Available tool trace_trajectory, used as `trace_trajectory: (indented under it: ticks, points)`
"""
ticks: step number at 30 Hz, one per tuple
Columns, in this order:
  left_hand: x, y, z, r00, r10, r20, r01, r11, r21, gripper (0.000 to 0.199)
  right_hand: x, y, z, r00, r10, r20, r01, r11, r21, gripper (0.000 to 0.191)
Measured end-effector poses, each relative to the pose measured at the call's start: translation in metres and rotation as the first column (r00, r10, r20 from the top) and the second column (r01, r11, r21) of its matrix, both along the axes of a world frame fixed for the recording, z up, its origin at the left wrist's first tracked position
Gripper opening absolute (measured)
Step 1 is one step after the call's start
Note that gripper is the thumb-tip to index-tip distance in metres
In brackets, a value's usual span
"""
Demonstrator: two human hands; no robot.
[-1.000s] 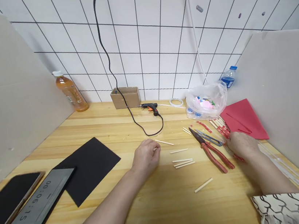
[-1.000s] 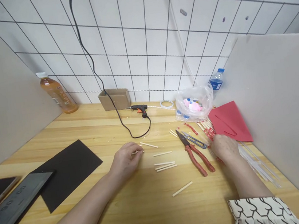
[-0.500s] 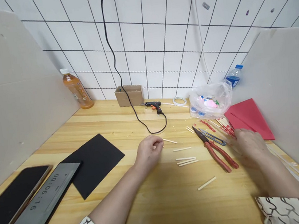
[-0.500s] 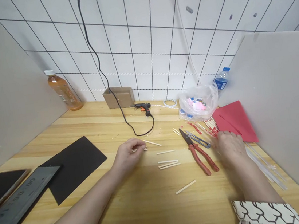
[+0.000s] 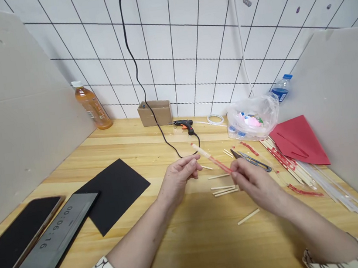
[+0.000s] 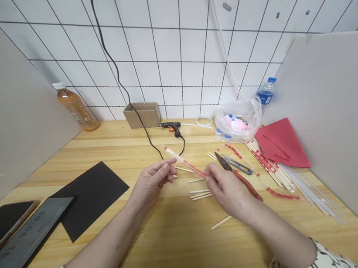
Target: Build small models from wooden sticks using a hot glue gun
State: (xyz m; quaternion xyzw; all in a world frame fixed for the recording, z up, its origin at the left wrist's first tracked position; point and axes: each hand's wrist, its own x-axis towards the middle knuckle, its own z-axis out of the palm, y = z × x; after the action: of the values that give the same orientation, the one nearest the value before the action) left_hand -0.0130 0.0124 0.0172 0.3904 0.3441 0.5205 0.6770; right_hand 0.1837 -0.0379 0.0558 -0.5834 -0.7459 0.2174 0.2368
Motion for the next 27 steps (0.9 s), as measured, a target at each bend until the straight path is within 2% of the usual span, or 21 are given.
trace_trajectory:
  ticks: [4,7,9,15,20,27]
  points:
    - [0.0,0.0,-0.001,0.994,0.048,0.096,-0.043,0.997,-0.06,0.027,-0.018,0.001,-0.019,0.991,0.053,-0.123,-0.062,0.996,-0.071,0.014]
    - [-0.002,0.003,-0.003,0.988,0.106,0.111,-0.094,0.99,-0.105,0.024,-0.012,0.003,-0.025,0.961,0.072,-0.266,-0.12,0.978,-0.17,0.017]
    - [-0.004,0.006,-0.003,0.982,0.141,0.126,-0.128,0.986,-0.106,0.025,-0.004,0.004,-0.027,0.948,0.078,-0.307,-0.15,0.964,-0.219,0.022]
    - [-0.006,0.009,-0.001,0.968,0.205,0.142,-0.194,0.977,-0.088,0.025,0.009,0.007,-0.031,0.963,0.138,-0.23,-0.193,0.952,-0.238,0.03]
    - [-0.003,0.004,0.0,0.969,0.226,0.097,-0.222,0.974,-0.047,0.023,0.004,0.003,-0.034,0.973,0.173,-0.152,-0.199,0.964,-0.175,0.033]
    - [0.002,-0.004,0.0,0.964,0.266,0.017,-0.266,0.964,-0.001,0.022,-0.006,-0.004,-0.038,0.978,0.165,-0.131,-0.179,0.979,-0.101,0.034]
